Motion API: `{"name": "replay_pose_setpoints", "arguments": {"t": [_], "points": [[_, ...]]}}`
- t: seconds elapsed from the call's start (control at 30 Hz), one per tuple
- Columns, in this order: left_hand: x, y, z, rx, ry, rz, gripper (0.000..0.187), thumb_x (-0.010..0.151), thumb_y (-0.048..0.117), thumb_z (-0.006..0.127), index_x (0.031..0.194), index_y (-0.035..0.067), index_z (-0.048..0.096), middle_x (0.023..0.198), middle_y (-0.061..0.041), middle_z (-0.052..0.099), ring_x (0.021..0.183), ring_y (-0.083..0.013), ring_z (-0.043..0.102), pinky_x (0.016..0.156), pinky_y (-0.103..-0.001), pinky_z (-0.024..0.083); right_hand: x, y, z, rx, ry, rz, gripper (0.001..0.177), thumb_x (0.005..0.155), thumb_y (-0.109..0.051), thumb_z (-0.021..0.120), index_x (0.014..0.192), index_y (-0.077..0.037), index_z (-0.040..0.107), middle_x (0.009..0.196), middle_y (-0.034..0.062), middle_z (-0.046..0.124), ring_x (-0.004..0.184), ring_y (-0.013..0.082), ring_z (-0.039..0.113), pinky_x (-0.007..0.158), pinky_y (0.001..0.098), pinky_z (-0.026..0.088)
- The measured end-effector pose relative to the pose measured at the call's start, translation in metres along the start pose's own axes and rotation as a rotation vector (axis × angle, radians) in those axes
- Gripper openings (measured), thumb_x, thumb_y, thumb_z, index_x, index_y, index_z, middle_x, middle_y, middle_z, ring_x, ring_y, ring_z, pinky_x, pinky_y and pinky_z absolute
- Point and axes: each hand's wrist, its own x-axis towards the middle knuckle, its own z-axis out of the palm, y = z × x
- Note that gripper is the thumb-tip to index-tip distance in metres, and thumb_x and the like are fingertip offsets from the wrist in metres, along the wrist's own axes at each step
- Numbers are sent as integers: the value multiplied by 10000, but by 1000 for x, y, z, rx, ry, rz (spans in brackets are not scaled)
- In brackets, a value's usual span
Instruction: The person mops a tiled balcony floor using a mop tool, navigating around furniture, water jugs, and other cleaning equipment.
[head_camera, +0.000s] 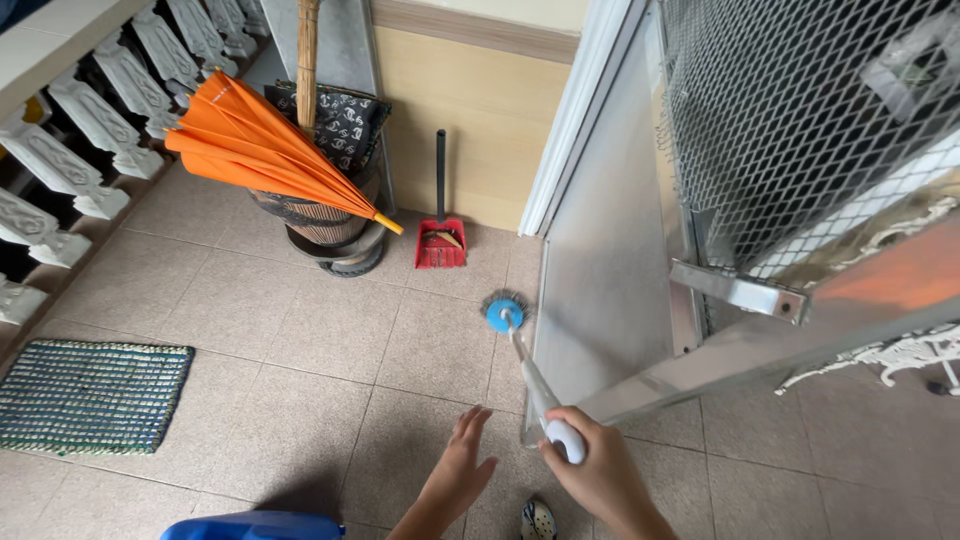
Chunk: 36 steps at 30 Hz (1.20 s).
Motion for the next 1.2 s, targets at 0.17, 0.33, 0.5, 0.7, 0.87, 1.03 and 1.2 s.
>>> {"name": "replay_pose_setpoints", "arguments": {"t": [0.17, 0.33, 0.5, 0.7, 0.87, 1.03, 1.2], "points": [[24, 65, 20, 4, -40, 80, 893, 834, 75, 736, 1565, 79, 222, 1677, -78, 179, 1567, -263, 105, 1276, -398, 135, -47, 15, -27, -114, 244, -381, 225, 886, -227, 753, 1092, -140, 723, 1004, 161, 787, 903, 319, 672, 755, 417, 547], [34, 79, 53, 119, 5, 346, 556, 760, 97, 853, 1259, 83, 608, 1513, -151, 482, 1474, -377, 245, 1188, -509, 219, -46, 67, 2, 654, 316, -670, 59, 877, -39, 699, 906, -59, 653, 1015, 136, 790, 1238, 300, 676, 1109, 506, 479], [36, 78, 72, 92, -66, 213, 273, 827, 268, 756, 938, 98, 572, 935, -160, 717, 853, -309, 727, 798, -448, 575, -60, 77, 0, 679, 88, -688, 139, 790, 66, 653, 858, -47, 609, 844, 97, 695, 886, 230, 706, 963, 460, 549], [7, 86, 107, 176, 149, 309, 319, 768, 280, 791, 873, 88, 560, 878, -140, 724, 796, -343, 740, 721, -455, 593, -90, 83, -47, 693, -40, -732, 98, 808, 44, 625, 853, -37, 596, 824, 100, 683, 849, 198, 690, 935, 397, 556], [-13, 121, 163, 178, 240, 307, 337, 726, 255, 820, 886, 78, 583, 892, -162, 724, 840, -404, 716, 705, -500, 570, -121, 121, -89, 706, -96, -739, 66, 818, 23, 621, 822, -38, 597, 786, 87, 678, 792, 179, 686, 779, 357, 572], [-46, 179, 229, 180, 199, 281, 366, 731, 244, 841, 901, 65, 571, 888, -164, 721, 833, -402, 715, 704, -485, 570, -168, 175, -139, 664, -125, -685, 59, 818, 9, 628, 800, -35, 593, 764, 82, 711, 762, 170, 704, 751, 345, 579], [-64, 248, 286, 116, -41, 113, 255, 765, 227, 783, 979, 145, 672, 909, -104, 773, 818, -259, 775, 722, -369, 616, -202, 223, -190, 605, -78, -685, 86, 794, 56, 640, 797, -29, 631, 752, 83, 738, 741, 175, 735, 725, 358, 610]]}}
